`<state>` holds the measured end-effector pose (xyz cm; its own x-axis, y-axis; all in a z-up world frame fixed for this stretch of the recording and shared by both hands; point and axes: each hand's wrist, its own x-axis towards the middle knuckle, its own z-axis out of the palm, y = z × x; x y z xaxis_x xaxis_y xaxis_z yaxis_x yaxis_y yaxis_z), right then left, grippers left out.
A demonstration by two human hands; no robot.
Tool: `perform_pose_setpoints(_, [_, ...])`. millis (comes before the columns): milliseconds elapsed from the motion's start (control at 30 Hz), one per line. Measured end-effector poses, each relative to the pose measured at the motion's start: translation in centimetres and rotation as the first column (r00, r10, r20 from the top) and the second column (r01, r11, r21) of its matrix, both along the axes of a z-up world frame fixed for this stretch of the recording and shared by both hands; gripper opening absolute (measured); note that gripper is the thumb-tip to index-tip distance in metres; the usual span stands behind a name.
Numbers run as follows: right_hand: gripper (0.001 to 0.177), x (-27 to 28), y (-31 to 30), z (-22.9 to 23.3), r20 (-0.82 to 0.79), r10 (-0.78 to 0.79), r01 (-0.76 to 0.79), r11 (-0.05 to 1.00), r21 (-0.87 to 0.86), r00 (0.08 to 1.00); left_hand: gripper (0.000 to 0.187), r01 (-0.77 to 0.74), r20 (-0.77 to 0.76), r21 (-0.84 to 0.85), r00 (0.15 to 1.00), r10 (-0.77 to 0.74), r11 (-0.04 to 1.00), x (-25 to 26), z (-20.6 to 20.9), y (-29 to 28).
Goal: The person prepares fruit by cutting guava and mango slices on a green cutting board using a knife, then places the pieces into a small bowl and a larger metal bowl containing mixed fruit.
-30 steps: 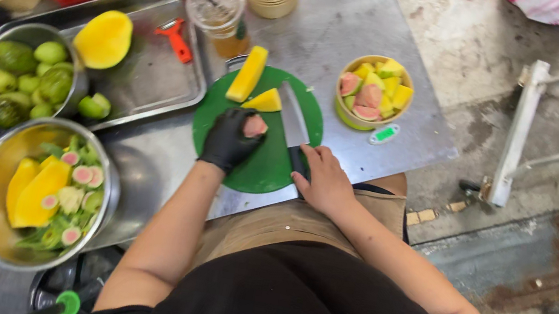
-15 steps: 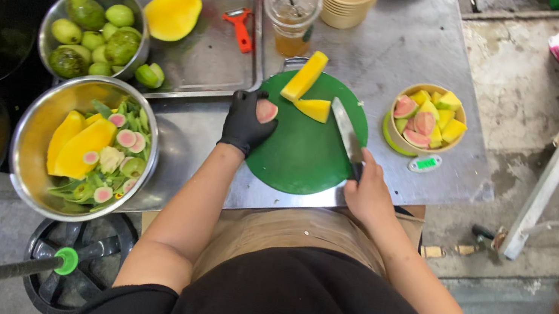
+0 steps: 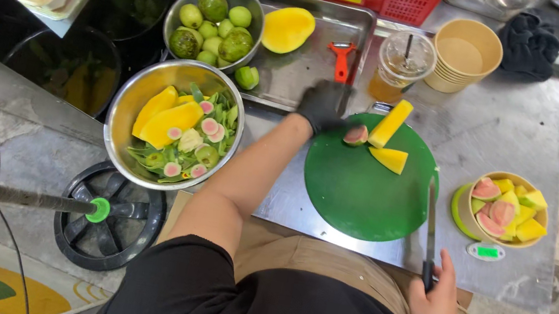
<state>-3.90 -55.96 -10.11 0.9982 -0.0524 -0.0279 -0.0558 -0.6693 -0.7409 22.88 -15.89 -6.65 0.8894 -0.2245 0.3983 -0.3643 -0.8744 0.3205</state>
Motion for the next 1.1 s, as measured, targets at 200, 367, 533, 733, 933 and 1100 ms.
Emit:
perform_pose_setpoints(200, [0.083,-2.2,-1.0,-0.1,-0.103,-0.096,0.090,0.994,-0.064,0.990,0.078,-0.410,-0.152,0.079,0.896,0.418,0.909,1.0,0.7,10.4])
perform_pose_setpoints(367, [0.082,-2.2,0.8,0.8,-0.180,-0.116,0.125,0.991,0.041,0.977,0.072,-0.489,-0.334,0.178,0.786,0.520,0.854,3.0,0.4,12.2])
perform_pose_setpoints(533, [0.080,-2.1,1.9,3.5,-0.117,-0.107,0.112,0.993,0.034,0.987,0.066,-0.439,-0.478,0.202,0.736,0.479,0.876,3.8,0.0,11.0])
perform_pose_setpoints(733, [0.079,-2.3,2.1,5.2,-0.120,-0.096,0.107,0.990,0.089,0.988,0.058,-0.367,-0.661,0.114,0.666,0.346,0.923,5.7,-1.4,10.7])
perform_pose_setpoints(933, [0.071,-1.2,0.2,6.3,-0.057,-0.201,0.204,0.978,0.035,0.978,0.049,-0.448,-0.804,0.005,0.529,0.270,0.894,6.8,-5.4,11.4])
perform_pose_setpoints(1100, [0.065,1.3,3.0,7.1,-0.123,0.070,-0.082,0.992,-0.100,0.990,0.046,-0.484,-0.835,-0.133,0.525,0.165,0.865,7.8,-5.3,13.1])
